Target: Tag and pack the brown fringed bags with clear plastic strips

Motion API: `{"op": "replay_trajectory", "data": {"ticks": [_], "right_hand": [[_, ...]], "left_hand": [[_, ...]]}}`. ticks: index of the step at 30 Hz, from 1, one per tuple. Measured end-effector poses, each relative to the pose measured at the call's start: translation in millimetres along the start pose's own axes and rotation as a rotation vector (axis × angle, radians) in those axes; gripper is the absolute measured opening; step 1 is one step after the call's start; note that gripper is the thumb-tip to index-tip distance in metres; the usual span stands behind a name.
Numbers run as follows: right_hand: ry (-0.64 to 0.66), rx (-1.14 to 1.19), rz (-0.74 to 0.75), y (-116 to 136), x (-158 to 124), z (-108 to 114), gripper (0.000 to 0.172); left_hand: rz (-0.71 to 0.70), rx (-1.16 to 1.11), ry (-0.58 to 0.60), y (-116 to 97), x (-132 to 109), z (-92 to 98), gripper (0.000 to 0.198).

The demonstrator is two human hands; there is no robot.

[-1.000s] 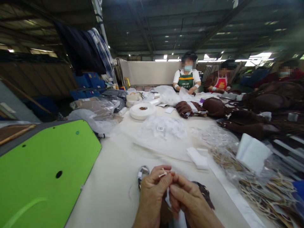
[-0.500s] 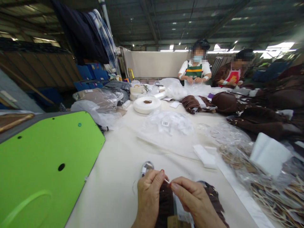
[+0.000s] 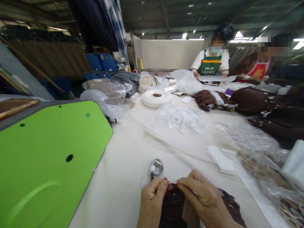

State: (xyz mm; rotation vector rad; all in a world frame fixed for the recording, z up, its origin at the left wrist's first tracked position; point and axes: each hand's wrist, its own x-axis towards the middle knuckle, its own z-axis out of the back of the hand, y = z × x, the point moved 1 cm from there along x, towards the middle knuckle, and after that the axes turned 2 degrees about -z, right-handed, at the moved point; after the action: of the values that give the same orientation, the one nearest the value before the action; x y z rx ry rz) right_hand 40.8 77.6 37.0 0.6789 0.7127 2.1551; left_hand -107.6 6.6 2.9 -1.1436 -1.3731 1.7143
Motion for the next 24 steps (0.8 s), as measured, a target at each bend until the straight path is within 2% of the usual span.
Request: {"op": "replay_trajectory", "data": {"ticks": [4, 6, 8, 10, 13, 14, 17, 21, 24], "right_hand": [[-0.081, -0.085, 0.075, -1, 26, 19, 0.014], [-0.068, -0.088, 0.091, -1, 35, 17, 0.015], [-0.021, -0.067, 0.088, -1, 39, 7, 0.017], [0.049, -0.036, 0.066, -3, 40, -7, 0.019], [0.180, -0.002, 0.007, -6, 39, -27, 0.019], [0.222, 0.005, -0.015, -7, 39, -32, 0.018], [0.327, 0.010, -0.071, -8, 41, -41, 0.018], [0.396, 0.011, -0.082, -8, 44, -45, 0.017], [0.428, 0.024, -0.047, -6, 46, -46, 0.017]], "left_hand": [[-0.145, 0.234, -0.249, 0, 20, 33.9, 0.029], [-0.267, 0.363, -0.243, 2, 26, 41.7, 0.020], [-0.324, 0.448, -0.167, 7, 27, 42.4, 0.018], [-0.213, 0.472, -0.114, 13, 27, 40.0, 0.017], [0.128, 0.342, -0.077, 21, 27, 35.5, 0.018], [0.191, 0.290, -0.066, 22, 29, 33.7, 0.021], [0.214, 0.252, -0.064, 21, 37, 28.9, 0.030], [0.236, 0.223, -0.001, 18, 49, 26.9, 0.018], [0.286, 0.077, 0.067, 19, 52, 29.4, 0.021]]}}
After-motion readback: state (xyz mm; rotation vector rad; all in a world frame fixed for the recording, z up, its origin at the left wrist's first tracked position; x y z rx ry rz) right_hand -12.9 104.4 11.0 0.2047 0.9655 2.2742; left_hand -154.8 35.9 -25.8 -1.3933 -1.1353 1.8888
